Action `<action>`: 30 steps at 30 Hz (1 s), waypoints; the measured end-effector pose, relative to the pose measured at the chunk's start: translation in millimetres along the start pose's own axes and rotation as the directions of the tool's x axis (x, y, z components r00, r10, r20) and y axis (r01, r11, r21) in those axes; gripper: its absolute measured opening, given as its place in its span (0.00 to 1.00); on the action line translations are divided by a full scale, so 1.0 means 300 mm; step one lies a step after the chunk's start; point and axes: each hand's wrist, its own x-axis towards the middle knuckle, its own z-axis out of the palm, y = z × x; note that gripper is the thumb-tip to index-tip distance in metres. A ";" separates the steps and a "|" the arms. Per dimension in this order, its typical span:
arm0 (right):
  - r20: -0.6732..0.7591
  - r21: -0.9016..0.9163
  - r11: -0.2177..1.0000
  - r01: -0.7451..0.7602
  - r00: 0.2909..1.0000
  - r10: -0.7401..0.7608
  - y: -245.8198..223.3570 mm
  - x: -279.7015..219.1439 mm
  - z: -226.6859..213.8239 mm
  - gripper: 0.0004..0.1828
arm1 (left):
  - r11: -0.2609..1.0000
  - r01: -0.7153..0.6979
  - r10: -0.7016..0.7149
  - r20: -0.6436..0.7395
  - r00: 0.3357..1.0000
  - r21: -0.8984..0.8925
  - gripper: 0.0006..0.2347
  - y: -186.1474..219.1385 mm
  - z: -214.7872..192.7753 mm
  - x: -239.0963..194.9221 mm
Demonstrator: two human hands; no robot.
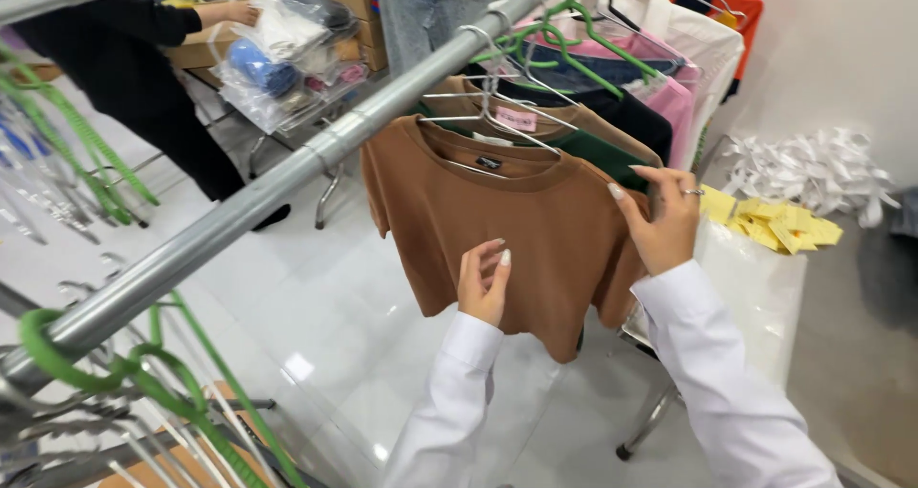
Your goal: The person picks up folded shirts from a metal table, unfolds them, and places them onto hangers. They then hang the shirts on a metal clothing rack. The process is repeated for several shirts of different colors, including brown, green, and a black-and-white checkered pattern.
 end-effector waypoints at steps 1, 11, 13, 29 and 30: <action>-0.003 -0.010 1.000 -0.011 1.000 0.011 -0.010 -0.026 -0.033 0.20 | 1.000 0.005 -0.005 0.014 1.000 0.001 0.13 0.006 0.007 -0.012; 0.038 0.070 0.939 -0.337 0.941 0.335 0.081 -0.251 -0.480 0.06 | 0.960 0.009 -0.002 0.026 1.000 -0.280 0.08 0.033 0.302 -0.186; 0.023 0.078 0.922 -0.380 0.925 0.380 0.148 -0.302 -0.624 0.06 | 0.942 0.012 0.000 0.035 0.999 -0.334 0.08 0.022 0.414 -0.227; -0.384 0.118 0.635 -0.763 0.555 0.738 0.537 -0.907 -1.968 0.07 | 0.896 0.262 -0.154 0.304 0.940 -0.358 0.06 0.177 1.427 -0.863; -0.435 0.153 0.631 -0.761 0.521 0.734 0.580 -0.949 -2.020 0.07 | 0.897 0.266 -0.156 0.311 0.937 -0.352 0.06 0.201 1.469 -0.872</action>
